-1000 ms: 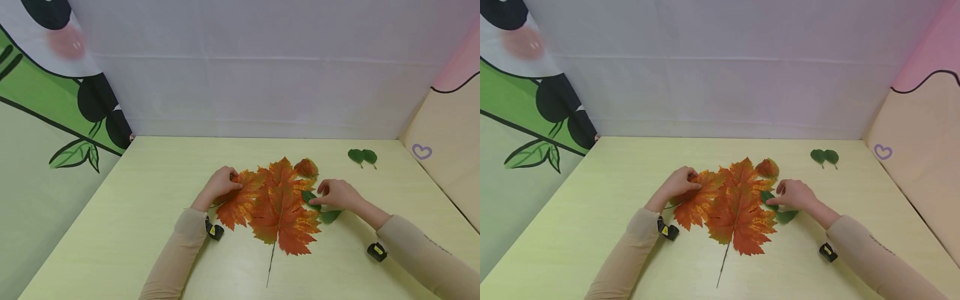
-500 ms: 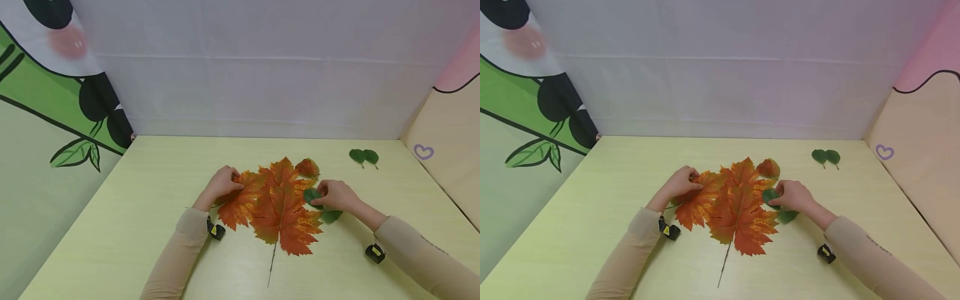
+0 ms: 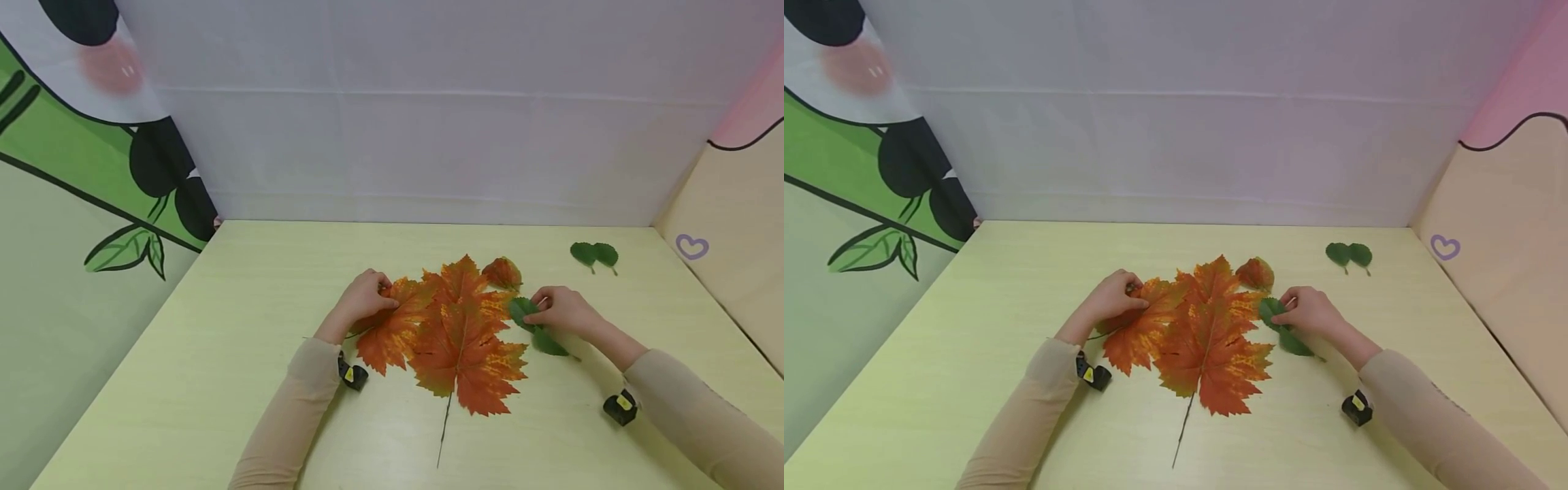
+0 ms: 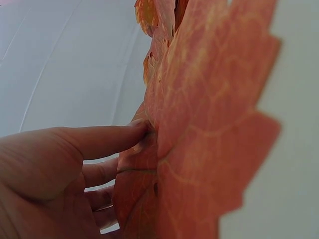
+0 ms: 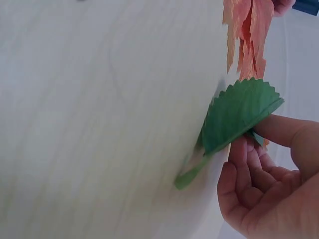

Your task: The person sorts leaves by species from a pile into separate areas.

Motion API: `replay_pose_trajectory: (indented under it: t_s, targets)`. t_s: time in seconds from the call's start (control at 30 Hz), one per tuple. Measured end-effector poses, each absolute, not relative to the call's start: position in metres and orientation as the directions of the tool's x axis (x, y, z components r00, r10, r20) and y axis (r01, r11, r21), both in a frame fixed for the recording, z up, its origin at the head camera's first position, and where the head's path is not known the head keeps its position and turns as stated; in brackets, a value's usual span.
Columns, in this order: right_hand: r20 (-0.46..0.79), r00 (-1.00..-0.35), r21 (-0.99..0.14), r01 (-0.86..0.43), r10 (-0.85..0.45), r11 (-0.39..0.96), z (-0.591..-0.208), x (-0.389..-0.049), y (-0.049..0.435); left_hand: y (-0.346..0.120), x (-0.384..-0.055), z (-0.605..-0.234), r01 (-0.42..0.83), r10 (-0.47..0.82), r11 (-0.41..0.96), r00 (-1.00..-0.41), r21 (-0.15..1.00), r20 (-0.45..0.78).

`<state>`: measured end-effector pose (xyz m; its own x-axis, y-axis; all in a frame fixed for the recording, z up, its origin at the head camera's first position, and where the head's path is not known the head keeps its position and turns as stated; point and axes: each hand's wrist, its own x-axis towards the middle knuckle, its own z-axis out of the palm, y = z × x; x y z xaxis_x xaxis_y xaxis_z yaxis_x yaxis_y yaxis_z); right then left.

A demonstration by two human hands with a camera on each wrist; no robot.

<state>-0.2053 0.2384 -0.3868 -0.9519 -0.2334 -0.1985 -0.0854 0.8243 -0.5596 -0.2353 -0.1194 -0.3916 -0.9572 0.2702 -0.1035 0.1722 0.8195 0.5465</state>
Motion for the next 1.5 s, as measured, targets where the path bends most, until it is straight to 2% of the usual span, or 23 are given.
replay_pose_trajectory:
  t_s: [0.37,0.87,1.27,1.5]
  targets:
    - [-0.206,-0.958,-0.596,-0.037,-0.197,0.802,-0.385,-0.22,0.258,-0.119,-0.235,-0.39,0.161,0.265,0.818,-0.958,0.551,-0.113]
    - [-0.155,-0.984,-0.621,0.025,-0.092,0.783,-0.384,-0.25,0.277,-0.119,-0.233,-0.39,0.159,0.26,0.818,-0.959,0.553,-0.109]
    - [-0.166,-0.986,-0.628,0.102,-0.004,0.772,-0.379,-0.275,0.288,-0.119,-0.233,-0.388,0.16,0.258,0.822,-0.96,0.546,-0.107]
    - [-0.171,-0.981,-0.66,0.183,0.091,0.728,-0.382,-0.284,0.29,-0.119,-0.233,-0.388,0.164,0.264,0.821,-0.958,0.547,-0.109]
